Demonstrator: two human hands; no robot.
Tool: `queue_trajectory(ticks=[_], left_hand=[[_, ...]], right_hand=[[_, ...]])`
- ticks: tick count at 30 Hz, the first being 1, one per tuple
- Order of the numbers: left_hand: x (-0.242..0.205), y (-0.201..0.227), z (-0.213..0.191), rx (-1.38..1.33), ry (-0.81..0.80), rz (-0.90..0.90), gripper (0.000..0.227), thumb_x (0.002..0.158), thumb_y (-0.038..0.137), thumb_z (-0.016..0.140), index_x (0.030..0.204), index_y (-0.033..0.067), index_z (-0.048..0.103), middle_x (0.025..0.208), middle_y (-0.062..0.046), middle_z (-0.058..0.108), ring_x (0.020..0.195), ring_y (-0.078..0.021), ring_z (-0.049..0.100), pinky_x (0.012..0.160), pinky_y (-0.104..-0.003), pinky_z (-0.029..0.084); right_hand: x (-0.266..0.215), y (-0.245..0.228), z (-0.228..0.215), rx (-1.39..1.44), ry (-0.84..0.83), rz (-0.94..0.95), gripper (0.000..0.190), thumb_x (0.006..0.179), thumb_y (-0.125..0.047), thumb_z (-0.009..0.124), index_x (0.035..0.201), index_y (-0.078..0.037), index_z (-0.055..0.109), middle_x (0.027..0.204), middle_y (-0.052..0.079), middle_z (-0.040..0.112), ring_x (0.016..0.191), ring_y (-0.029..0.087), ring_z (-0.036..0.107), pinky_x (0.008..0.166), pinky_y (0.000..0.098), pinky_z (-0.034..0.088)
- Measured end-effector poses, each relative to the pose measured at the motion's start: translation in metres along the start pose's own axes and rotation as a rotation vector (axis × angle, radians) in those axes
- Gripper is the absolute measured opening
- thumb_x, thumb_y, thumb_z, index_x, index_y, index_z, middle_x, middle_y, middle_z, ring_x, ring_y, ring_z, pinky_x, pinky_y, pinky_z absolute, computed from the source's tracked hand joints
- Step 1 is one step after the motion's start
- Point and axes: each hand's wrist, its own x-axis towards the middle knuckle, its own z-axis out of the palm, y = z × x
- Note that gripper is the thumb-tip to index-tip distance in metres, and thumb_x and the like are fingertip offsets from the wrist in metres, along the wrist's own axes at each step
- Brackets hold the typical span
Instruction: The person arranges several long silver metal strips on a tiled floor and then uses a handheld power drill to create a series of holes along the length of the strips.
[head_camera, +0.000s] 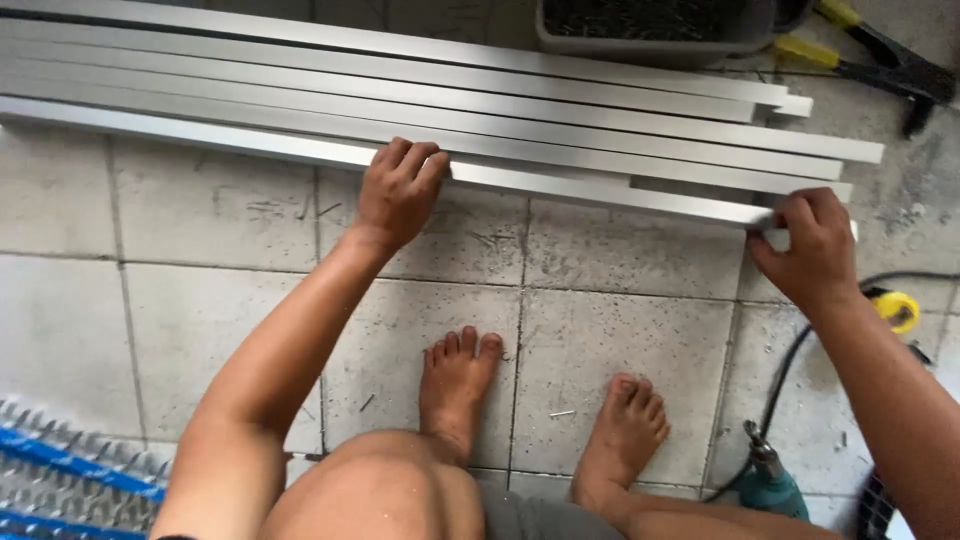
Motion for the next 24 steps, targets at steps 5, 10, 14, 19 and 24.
queue_trajectory(ticks=[5, 10, 14, 19, 24], left_hand=[[-0.008, -0.015, 0.007, 0.079, -0.057, -0.077, 0.025, 0.077, -0.002, 0.069, 0.095, 0.0147, 0.064, 0.086, -0.005, 0.058, 0.078, -0.0243, 0.05, 0.062, -0.035, 0.039], [0.002, -0.03, -0.013, 0.195, -0.193, -0.023, 0.005, 0.092, 0.013, 0.066, 0.092, 0.0139, 0.061, 0.087, -0.005, 0.062, 0.08, -0.021, 0.052, 0.064, -0.032, 0.045], [0.048, -0.034, -0.063, -0.006, -0.853, -0.005, 0.032, 0.094, 0.024, 0.07, 0.112, 0.0081, 0.05, 0.079, -0.007, 0.069, 0.059, -0.0217, 0.06, 0.059, -0.036, 0.05], [0.057, -0.036, -0.072, -0.233, -1.05, -0.074, 0.055, 0.09, 0.029, 0.075, 0.133, 0.0058, 0.051, 0.119, -0.017, 0.066, 0.093, -0.03, 0.068, 0.081, -0.039, 0.061], [0.019, -0.042, -0.028, -0.055, -0.62, 0.159, 0.033, 0.09, 0.026, 0.075, 0.113, 0.0067, 0.062, 0.119, -0.013, 0.063, 0.094, -0.0278, 0.06, 0.064, -0.038, 0.059]], right_hand=[[0.019, -0.035, -0.027, -0.116, -0.122, -0.088, 0.052, 0.087, -0.02, 0.078, 0.128, 0.004, 0.059, 0.119, 0.023, 0.064, 0.111, 0.037, 0.061, 0.092, 0.0454, 0.049], [0.013, -0.033, -0.038, -0.247, -0.257, -0.179, 0.043, 0.088, -0.031, 0.074, 0.127, -0.013, 0.072, 0.113, 0.006, 0.077, 0.105, 0.03, 0.068, 0.093, 0.041, 0.058], [0.008, -0.023, -0.046, -0.202, -0.267, -0.126, 0.027, 0.089, -0.031, 0.077, 0.11, -0.017, 0.068, 0.1, 0.003, 0.07, 0.089, 0.025, 0.069, 0.064, 0.0384, 0.054], [0.019, -0.017, -0.031, -0.132, -0.14, -0.081, 0.025, 0.088, -0.021, 0.08, 0.112, -0.016, 0.072, 0.115, 0.007, 0.07, 0.094, 0.027, 0.069, 0.073, 0.0401, 0.056], [0.013, 0.002, -0.025, -0.291, -0.07, -0.155, 0.029, 0.094, -0.038, 0.084, 0.121, -0.029, 0.076, 0.108, -0.001, 0.07, 0.098, 0.021, 0.07, 0.077, 0.0393, 0.052]])
